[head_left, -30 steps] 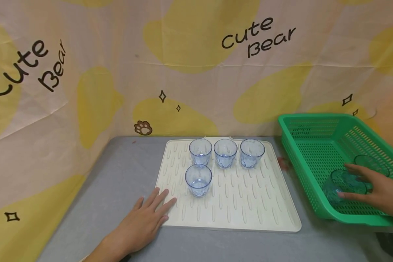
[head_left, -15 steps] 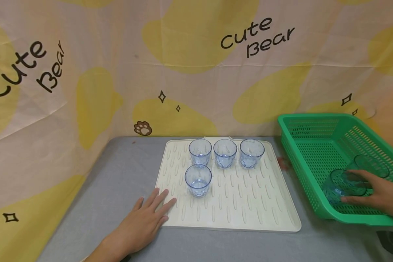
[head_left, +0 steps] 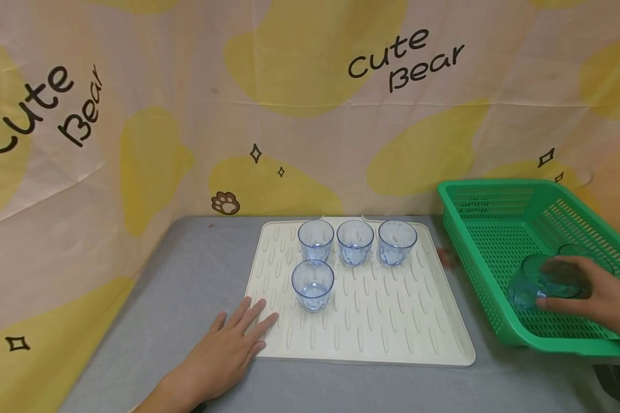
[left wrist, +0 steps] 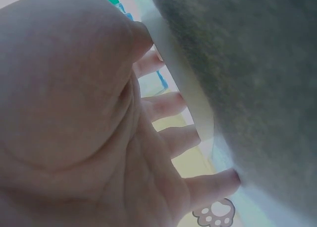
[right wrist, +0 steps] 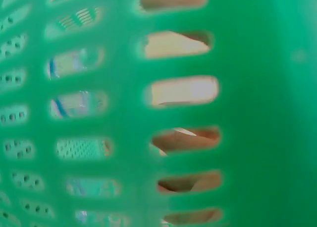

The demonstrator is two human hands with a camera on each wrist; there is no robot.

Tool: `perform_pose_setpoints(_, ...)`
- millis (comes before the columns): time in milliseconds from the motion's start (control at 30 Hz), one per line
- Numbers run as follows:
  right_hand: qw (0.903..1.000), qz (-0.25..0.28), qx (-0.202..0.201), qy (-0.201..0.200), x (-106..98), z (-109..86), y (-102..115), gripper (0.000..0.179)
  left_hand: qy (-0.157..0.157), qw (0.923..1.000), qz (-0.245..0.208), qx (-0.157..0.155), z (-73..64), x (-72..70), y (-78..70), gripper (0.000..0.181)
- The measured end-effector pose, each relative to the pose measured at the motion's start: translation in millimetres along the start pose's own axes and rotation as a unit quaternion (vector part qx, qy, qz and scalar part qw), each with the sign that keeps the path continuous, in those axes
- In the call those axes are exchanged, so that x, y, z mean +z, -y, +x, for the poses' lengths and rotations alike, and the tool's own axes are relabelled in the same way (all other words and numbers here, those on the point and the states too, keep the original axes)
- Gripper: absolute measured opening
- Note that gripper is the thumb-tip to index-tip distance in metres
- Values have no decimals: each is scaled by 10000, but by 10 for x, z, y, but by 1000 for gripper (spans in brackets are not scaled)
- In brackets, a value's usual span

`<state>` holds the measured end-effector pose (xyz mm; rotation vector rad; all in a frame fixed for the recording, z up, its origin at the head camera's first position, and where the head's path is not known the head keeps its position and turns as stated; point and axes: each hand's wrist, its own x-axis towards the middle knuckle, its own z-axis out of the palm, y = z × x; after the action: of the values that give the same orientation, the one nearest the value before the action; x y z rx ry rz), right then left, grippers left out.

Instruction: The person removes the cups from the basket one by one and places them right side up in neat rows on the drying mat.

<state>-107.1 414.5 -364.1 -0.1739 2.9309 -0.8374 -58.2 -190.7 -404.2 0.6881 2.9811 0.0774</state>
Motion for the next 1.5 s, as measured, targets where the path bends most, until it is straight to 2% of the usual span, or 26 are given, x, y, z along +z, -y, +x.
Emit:
perform_pose_setpoints(133,9975,622,-223,-270,32,-4,-21,82,73,10000,2,-49,10,1,-3,50)
perform_pose_setpoints(233,9953,839,-341,-344,43,-7,-14,82,61,10000,17,-40,9,2,-2,50)
perform_pose_setpoints(467,9948,770,-277,-604,33,-17,103,84,67,10000,4,-39,5,-4,-4,51)
perform_pose_setpoints(700,9932,985,-214,-588,19,-24,160,82,119,9999,-3,-69,8,-6,-1,50)
perform_pose_setpoints(833,9895,1241,-385,-636,29,-10,171,80,203,9997,-71,-131,15,-2,-4,51)
perform_pose_setpoints(933,9853,1400,-686,-696,40,-9,181,78,259,9995,-113,-157,23,-3,-5,51)
perform_pose_setpoints(1067,9804,1535,-983,-750,49,-9,203,78,179,9998,-71,-95,23,-6,-4,51)
perform_pose_setpoints(1233,9835,1406,-832,-771,54,-10,247,80,72,10000,10,-43,19,-10,-5,50)
perform_pose_setpoints(1400,9867,1295,-582,-791,62,-1,283,83,101,9999,0,-69,11,-4,-6,50)
perform_pose_setpoints(1500,9866,1291,-599,-794,66,1,281,83,130,9999,-8,-99,8,2,-10,50)
